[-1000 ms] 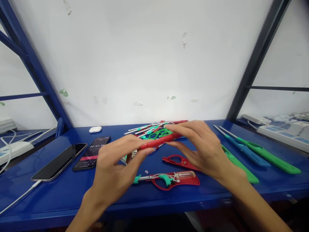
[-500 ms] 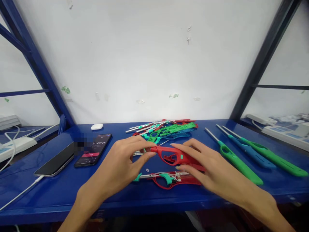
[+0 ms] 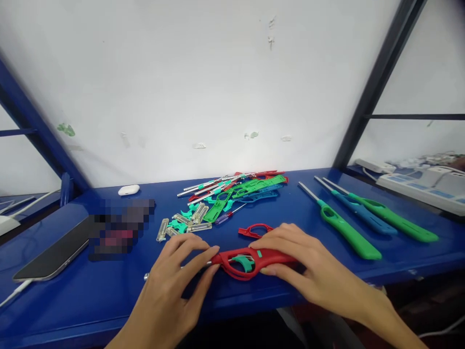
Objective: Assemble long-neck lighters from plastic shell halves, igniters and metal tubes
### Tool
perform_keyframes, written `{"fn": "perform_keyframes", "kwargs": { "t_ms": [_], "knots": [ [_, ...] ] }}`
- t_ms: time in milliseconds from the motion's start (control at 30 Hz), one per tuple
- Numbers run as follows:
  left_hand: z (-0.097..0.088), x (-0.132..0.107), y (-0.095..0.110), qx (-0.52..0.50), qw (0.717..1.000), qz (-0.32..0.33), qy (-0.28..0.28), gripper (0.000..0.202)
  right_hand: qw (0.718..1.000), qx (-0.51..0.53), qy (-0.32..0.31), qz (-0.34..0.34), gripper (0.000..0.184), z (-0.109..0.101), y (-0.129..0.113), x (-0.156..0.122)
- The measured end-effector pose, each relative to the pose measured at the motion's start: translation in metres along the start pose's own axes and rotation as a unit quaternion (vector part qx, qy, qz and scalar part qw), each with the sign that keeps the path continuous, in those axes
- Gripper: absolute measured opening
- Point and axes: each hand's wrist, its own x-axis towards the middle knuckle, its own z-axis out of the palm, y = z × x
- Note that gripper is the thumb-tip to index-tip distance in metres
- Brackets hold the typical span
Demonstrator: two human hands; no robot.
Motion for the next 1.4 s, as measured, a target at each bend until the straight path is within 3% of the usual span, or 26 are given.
{"fn": "perform_keyframes", "kwargs": {
  "t_ms": [167, 633, 1400],
  "knots": [
    [0.0, 0.002, 0.0, -0.006, 0.999, -0.007, -0.035, 0.032, 0.998, 0.002, 0.046, -0.031, 0.03, 0.008, 0.007, -0.002],
    [0.007, -0.002, -0.007, 0.03, 0.997, -0.006, -0.067, 0.023, 0.999, -0.044, -0.003, -0.028, 0.029, 0.017, 0.008, -0.003],
    [0.008, 0.001, -0.008, 0.033, 0.997, -0.008, -0.076, 0.023, 0.999, -0.029, -0.02, 0.001, 0.028, 0.014, 0.005, -0.004]
  ]
}}
